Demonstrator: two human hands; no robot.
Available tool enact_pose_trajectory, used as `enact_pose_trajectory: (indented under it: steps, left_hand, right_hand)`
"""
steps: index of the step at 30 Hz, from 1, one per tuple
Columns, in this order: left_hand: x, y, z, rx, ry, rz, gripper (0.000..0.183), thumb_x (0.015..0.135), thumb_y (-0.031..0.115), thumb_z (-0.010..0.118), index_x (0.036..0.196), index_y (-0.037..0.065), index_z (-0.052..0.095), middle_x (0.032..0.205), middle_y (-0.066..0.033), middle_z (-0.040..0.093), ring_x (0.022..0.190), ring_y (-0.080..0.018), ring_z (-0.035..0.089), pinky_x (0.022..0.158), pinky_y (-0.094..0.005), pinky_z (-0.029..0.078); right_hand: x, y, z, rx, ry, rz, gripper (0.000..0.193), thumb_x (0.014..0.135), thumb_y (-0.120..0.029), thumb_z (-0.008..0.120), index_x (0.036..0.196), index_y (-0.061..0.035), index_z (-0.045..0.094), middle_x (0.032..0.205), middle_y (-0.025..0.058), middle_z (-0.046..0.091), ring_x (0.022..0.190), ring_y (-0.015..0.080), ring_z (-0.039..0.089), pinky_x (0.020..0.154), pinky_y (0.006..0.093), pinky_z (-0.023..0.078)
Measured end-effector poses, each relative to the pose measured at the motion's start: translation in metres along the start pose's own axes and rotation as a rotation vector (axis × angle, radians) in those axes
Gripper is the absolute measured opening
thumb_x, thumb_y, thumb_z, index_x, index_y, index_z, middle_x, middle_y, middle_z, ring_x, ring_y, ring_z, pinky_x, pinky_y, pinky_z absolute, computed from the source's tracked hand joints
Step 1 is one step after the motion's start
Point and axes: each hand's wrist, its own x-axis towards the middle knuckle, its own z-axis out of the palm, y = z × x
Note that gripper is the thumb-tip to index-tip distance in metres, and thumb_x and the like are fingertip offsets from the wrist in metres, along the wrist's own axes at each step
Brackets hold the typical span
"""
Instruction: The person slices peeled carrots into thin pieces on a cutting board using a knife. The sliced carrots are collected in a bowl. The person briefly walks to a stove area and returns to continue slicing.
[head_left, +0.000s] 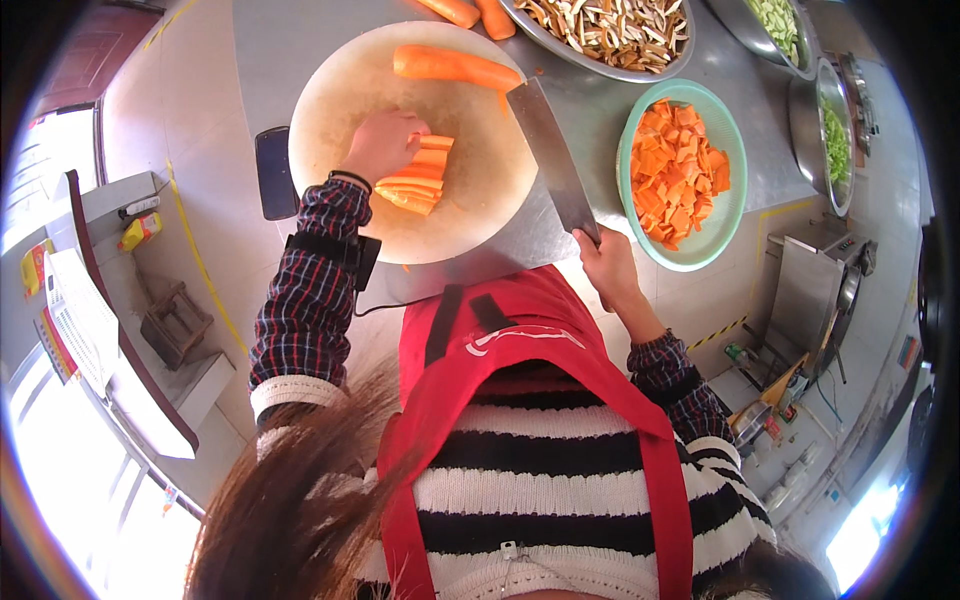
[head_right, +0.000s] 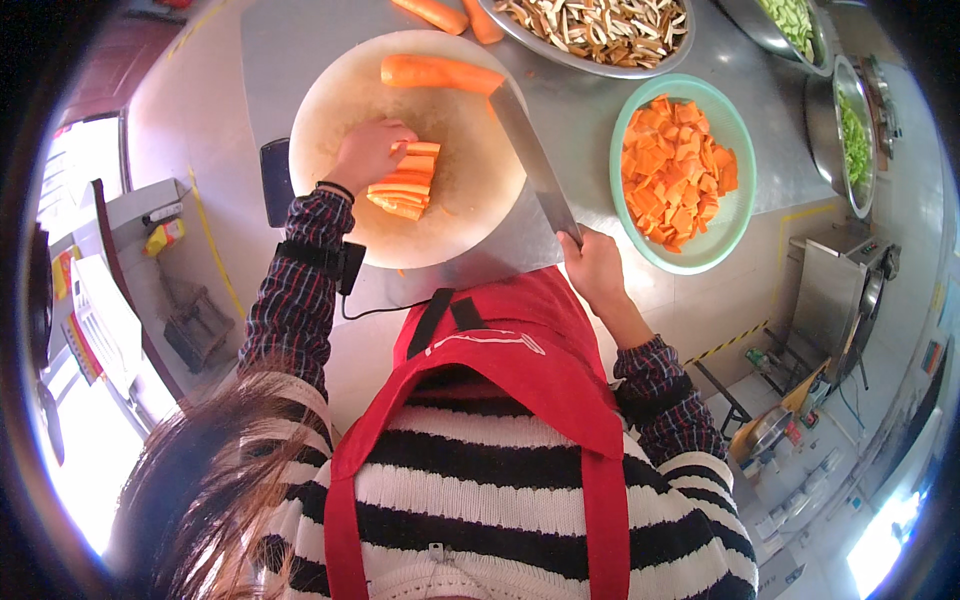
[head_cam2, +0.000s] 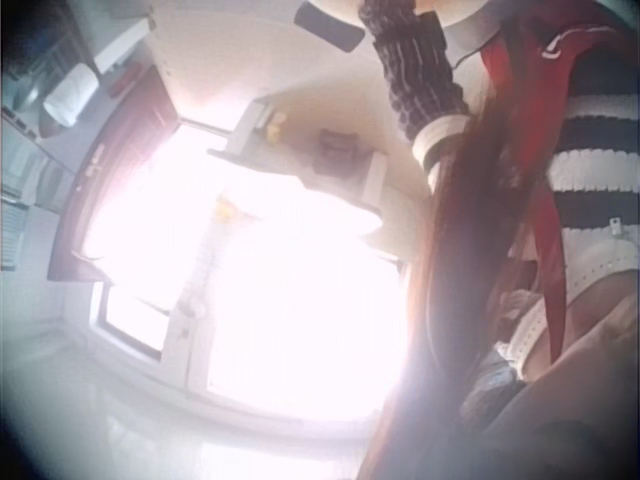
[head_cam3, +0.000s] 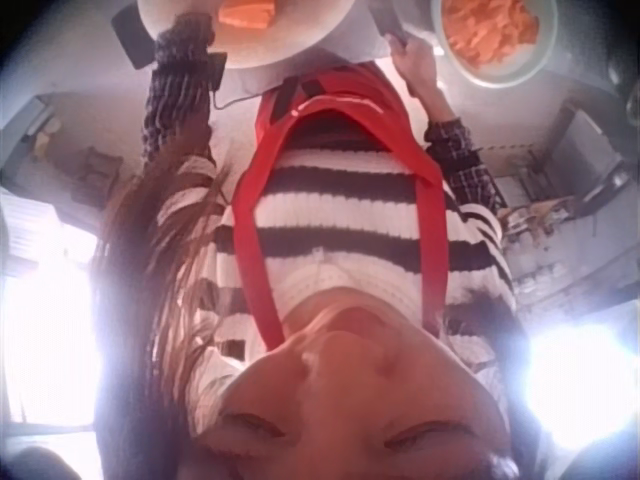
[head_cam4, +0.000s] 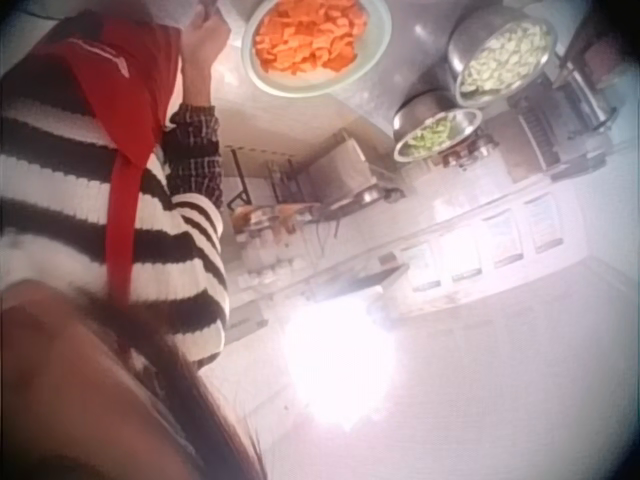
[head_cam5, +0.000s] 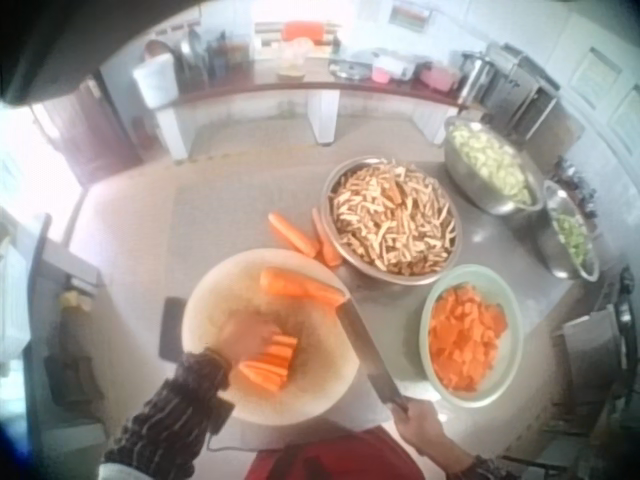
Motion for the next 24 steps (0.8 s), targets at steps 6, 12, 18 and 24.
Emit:
enact_pose_trajectory:
  steps: [6,12,18,24]
  left_hand:
    - [-0.057,0.018,0.007,0.222,0.189,0.225,0.082,0.077,0.05,0.078,0.143,0.012,0.05,0.134,-0.0112,0.056,0.122,-0.0288,0.054,0.103,-0.045,0.045]
    - [-0.071,0.015,0.033,0.378,0.222,0.191,0.097,0.072,0.058,0.078,0.149,0.012,0.042,0.13,-0.0095,0.054,0.119,-0.0262,0.054,0.1,-0.0392,0.047]
    - [-0.064,0.044,0.077,0.124,0.449,-0.184,0.077,0.076,0.049,0.079,0.135,0.007,0.052,0.117,-0.0124,0.057,0.11,-0.0308,0.056,0.093,-0.0421,0.048]
    - [-0.054,0.087,0.1,-0.002,0.748,-0.51,0.084,0.073,0.05,0.082,0.135,0.004,0.051,0.122,-0.0129,0.056,0.109,-0.0327,0.054,0.093,-0.0458,0.043]
  right_hand:
    - [0.002,-0.002,-0.001,0.011,0.017,-0.01,0.029,0.097,-0.019,0.063,0.081,0.0049,0.059,0.057,0.015,0.054,0.049,0.0248,0.051,0.052,0.0401,0.04]
    - [0.003,-0.008,0.004,0.023,-0.024,0.043,0.029,0.097,-0.02,0.063,0.083,0.0044,0.06,0.058,0.0162,0.055,0.05,0.0264,0.052,0.053,0.0409,0.041]
    - [0.011,-0.016,0.007,-0.119,-0.059,-0.035,0.022,0.095,-0.023,0.061,0.089,-0.0017,0.065,0.074,0.0232,0.064,0.073,0.0458,0.063,0.063,0.0516,0.048]
    - [0.04,-0.028,0.027,-0.337,-0.131,-0.142,0.022,0.096,-0.026,0.059,0.099,-0.0071,0.07,0.074,0.019,0.068,0.072,0.0426,0.066,0.066,0.053,0.052]
